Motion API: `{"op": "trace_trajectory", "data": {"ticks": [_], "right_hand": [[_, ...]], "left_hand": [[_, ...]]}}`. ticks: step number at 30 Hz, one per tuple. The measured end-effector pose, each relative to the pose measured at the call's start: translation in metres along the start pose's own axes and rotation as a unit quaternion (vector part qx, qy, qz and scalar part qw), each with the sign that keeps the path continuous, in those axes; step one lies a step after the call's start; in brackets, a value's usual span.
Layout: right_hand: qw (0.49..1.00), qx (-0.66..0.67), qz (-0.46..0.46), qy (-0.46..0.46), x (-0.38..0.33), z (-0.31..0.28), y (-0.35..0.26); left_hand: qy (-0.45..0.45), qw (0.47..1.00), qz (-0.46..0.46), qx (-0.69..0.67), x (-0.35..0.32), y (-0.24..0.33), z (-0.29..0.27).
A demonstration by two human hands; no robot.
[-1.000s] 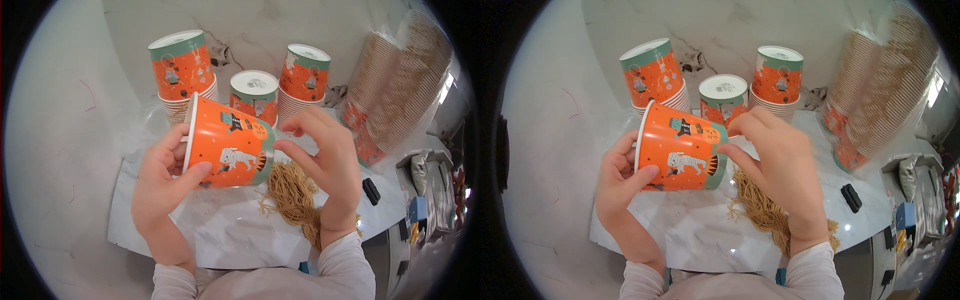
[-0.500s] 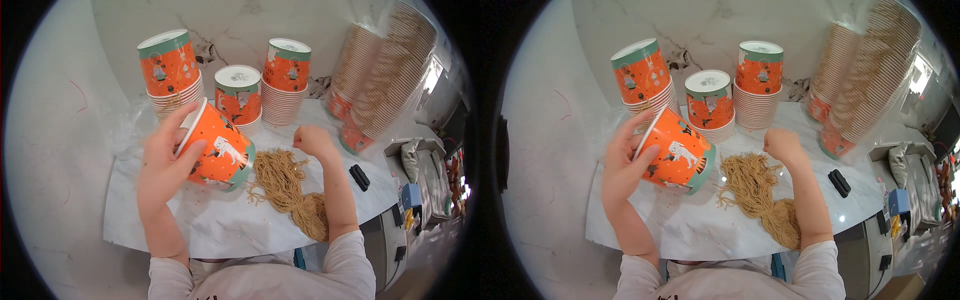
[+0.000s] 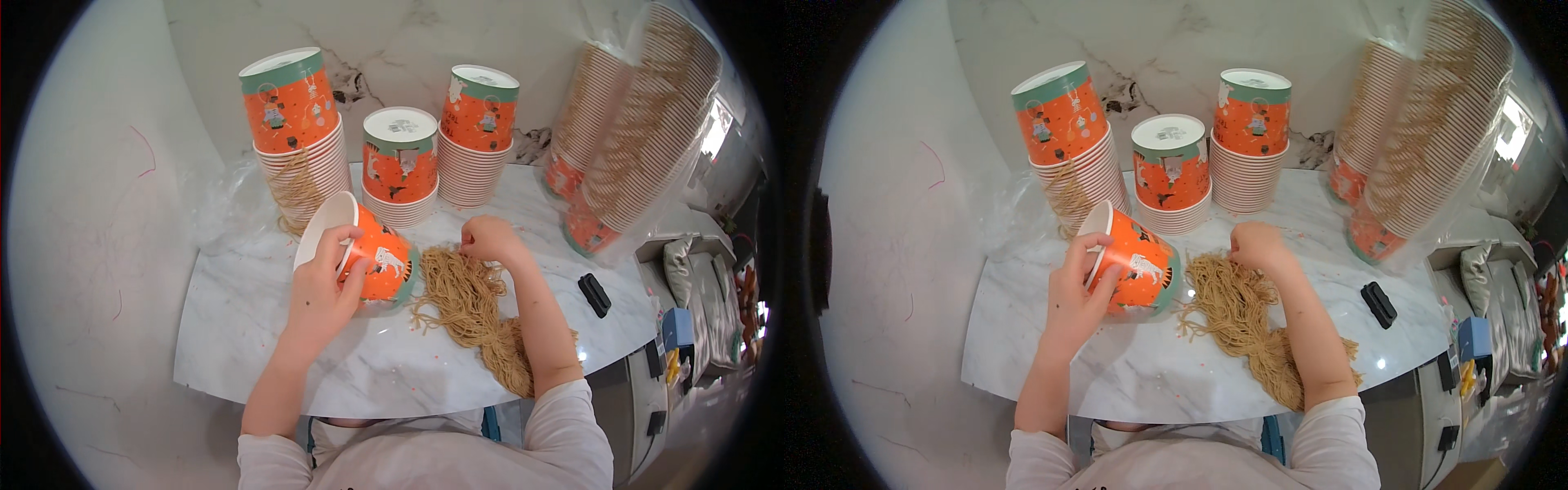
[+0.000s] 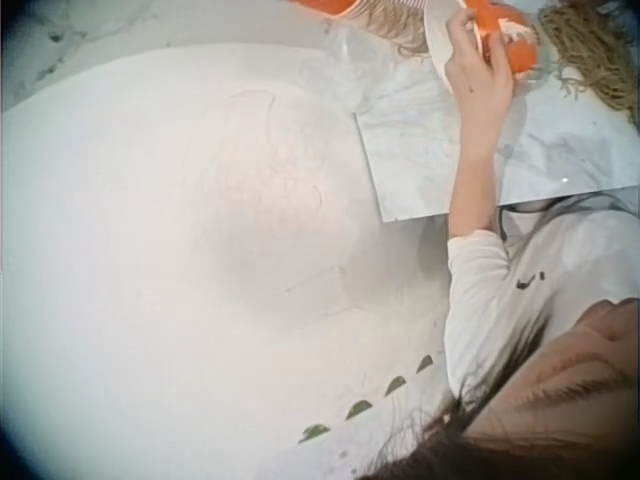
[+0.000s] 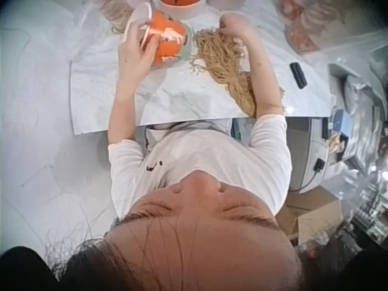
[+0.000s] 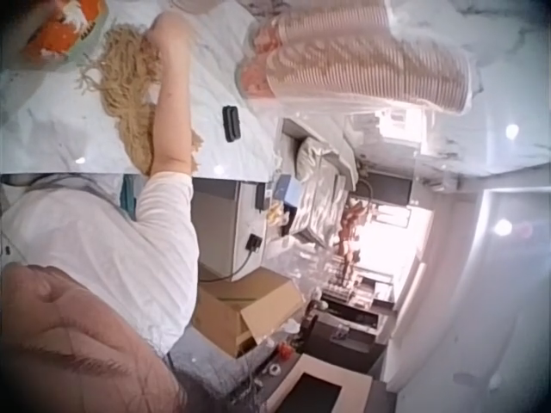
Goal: Attaching cord handles to decorative paper buckets by threading the ends through pre-punched holes.
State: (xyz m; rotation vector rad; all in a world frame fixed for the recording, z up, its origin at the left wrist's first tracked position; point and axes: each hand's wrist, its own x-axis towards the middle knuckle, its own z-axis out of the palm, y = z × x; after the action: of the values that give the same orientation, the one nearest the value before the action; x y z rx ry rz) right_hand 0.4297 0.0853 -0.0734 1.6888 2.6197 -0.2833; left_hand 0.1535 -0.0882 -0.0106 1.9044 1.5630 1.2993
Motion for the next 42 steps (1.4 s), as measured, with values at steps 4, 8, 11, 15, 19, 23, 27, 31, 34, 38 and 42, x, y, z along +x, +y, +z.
{"op": "trace_trajectory", "data": {"ticks": [4, 8, 11, 15, 19, 23, 27, 31, 34, 38, 42], "right_hand": [[1.000, 0.013, -0.026, -0.006, -0.001, -0.004, -0.005], [0.999, 0.012, -0.046, -0.015, -0.003, -0.009, -0.012], [0.999, 0.024, -0.041, -0.002, -0.004, -0.007, -0.006], [0.987, 0.134, -0.052, 0.068, 0.000, -0.008, 0.003], [0.968, 0.235, -0.029, 0.079, -0.007, -0.026, -0.009], [0.930, 0.361, -0.053, 0.051, -0.011, -0.034, -0.017], [0.882, 0.450, -0.106, 0.092, -0.021, -0.041, -0.029], [0.853, 0.488, -0.118, 0.142, -0.036, -0.052, -0.047], [0.853, 0.484, -0.116, 0.157, -0.051, -0.060, -0.062], [0.891, 0.385, -0.210, 0.118, -0.080, -0.071, -0.089], [0.893, 0.379, -0.238, 0.051, -0.096, -0.068, -0.108]], "left_hand": [[0.082, 0.994, 0.044, 0.050, -0.016, -0.021, 0.011], [0.120, 0.981, 0.115, 0.099, -0.023, -0.038, 0.025], [0.118, 0.971, 0.145, 0.150, -0.027, -0.036, 0.031], [0.116, 0.952, 0.185, 0.214, -0.031, -0.033, 0.035], [0.101, 0.940, 0.253, 0.207, -0.030, -0.035, 0.037], [0.101, 0.932, 0.288, 0.197, -0.031, -0.038, 0.044], [0.103, 0.931, 0.290, 0.197, -0.029, -0.039, 0.045], [0.111, 0.933, 0.293, 0.180, -0.030, -0.036, 0.044], [0.094, 0.933, 0.293, 0.187, -0.031, -0.038, 0.043], [0.098, 0.946, 0.270, 0.152, -0.033, -0.037, 0.042], [0.096, 0.956, 0.255, 0.107, -0.033, -0.032, 0.040]]}}
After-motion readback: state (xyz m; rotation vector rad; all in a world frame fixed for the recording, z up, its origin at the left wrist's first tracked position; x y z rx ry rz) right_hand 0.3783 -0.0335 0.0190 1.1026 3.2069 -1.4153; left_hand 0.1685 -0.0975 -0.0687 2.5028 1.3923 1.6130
